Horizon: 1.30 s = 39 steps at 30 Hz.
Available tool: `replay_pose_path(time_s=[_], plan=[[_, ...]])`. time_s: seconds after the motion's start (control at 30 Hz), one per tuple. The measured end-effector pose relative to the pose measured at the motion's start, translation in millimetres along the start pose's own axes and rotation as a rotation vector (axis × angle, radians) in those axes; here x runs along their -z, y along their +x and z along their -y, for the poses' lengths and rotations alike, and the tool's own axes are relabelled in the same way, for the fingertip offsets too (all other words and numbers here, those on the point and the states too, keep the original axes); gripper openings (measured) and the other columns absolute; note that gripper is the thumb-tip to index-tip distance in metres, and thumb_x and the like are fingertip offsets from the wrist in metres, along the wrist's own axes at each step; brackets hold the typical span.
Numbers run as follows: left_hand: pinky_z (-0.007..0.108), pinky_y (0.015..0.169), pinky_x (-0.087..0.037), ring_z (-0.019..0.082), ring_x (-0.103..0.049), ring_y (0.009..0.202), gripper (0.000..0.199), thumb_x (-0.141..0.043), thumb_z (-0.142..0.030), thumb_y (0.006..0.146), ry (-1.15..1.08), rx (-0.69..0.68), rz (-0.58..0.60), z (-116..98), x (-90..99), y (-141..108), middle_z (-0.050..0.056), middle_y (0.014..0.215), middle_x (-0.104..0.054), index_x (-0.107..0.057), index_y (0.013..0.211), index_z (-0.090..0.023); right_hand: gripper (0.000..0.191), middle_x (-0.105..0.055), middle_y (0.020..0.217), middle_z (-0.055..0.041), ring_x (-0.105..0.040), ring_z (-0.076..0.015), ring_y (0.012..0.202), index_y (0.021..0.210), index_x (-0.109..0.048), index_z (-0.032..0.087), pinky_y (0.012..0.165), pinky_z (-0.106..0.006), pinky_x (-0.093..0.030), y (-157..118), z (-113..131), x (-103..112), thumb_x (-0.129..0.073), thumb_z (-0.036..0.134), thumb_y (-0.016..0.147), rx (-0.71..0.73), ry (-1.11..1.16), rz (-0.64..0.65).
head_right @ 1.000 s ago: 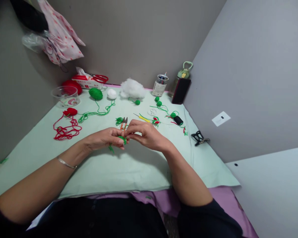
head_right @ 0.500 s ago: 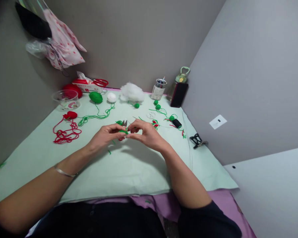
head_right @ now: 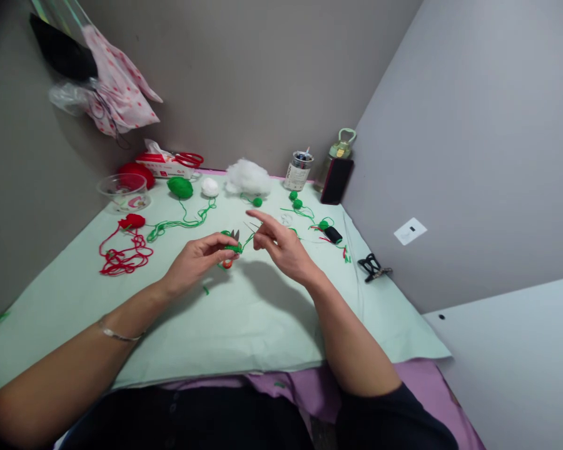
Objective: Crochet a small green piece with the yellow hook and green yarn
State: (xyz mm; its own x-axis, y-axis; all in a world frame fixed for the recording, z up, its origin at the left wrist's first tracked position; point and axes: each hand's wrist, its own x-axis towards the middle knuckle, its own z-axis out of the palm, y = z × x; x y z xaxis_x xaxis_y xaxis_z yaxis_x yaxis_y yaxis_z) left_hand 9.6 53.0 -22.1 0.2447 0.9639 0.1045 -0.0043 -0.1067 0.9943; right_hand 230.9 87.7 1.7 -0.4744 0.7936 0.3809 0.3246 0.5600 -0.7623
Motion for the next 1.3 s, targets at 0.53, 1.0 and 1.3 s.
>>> replay_pose_path(time_s=[0.53, 1.0, 1.3], plan=[[0.029, 0.075, -0.048, 0.013, -0.057, 0.074, 0.015, -0.071, -0.032, 0.086, 0.069, -0.096, 0.029, 4.3, 0.3, -0.9, 0.003, 0.1, -0.062, -0.077, 0.097, -0.022, 0.019, -0.06, 0.093, -0.0044, -0.059, -0.0156, 0.082, 0.097, -0.073, 0.025, 0.067, -0.029, -0.045, -0.9, -1.5, -1.6, -0.056, 0.017, 0.099, 0.303, -0.449, -0.064], [0.03, 0.078, -0.048, 0.013, -0.058, 0.076, 0.016, -0.067, -0.033, 0.09, 0.114, -0.104, 0.054, 5.7, 1.6, -1.3, 0.002, 0.102, -0.062, -0.075, 0.1, -0.022, 0.022, -0.058, 0.092, -0.0041, -0.058, -0.0167, 0.082, 0.097, -0.073, 0.026, 0.066, -0.03, -0.044, -0.8, -4.6, 0.6, -0.054, 0.016, 0.099, 0.295, -0.437, -0.045], [0.031, 0.078, -0.048, 0.015, -0.059, 0.083, 0.017, -0.066, -0.03, 0.088, 0.094, -0.081, 0.092, 4.6, 0.9, -0.2, 0.004, 0.103, -0.064, -0.075, 0.098, -0.02, 0.018, -0.061, 0.093, -0.004, -0.061, -0.0156, 0.082, 0.099, -0.073, 0.026, 0.071, -0.03, -0.048, -0.9, -6.8, 0.3, -0.058, 0.016, 0.098, 0.281, -0.331, 0.001]])
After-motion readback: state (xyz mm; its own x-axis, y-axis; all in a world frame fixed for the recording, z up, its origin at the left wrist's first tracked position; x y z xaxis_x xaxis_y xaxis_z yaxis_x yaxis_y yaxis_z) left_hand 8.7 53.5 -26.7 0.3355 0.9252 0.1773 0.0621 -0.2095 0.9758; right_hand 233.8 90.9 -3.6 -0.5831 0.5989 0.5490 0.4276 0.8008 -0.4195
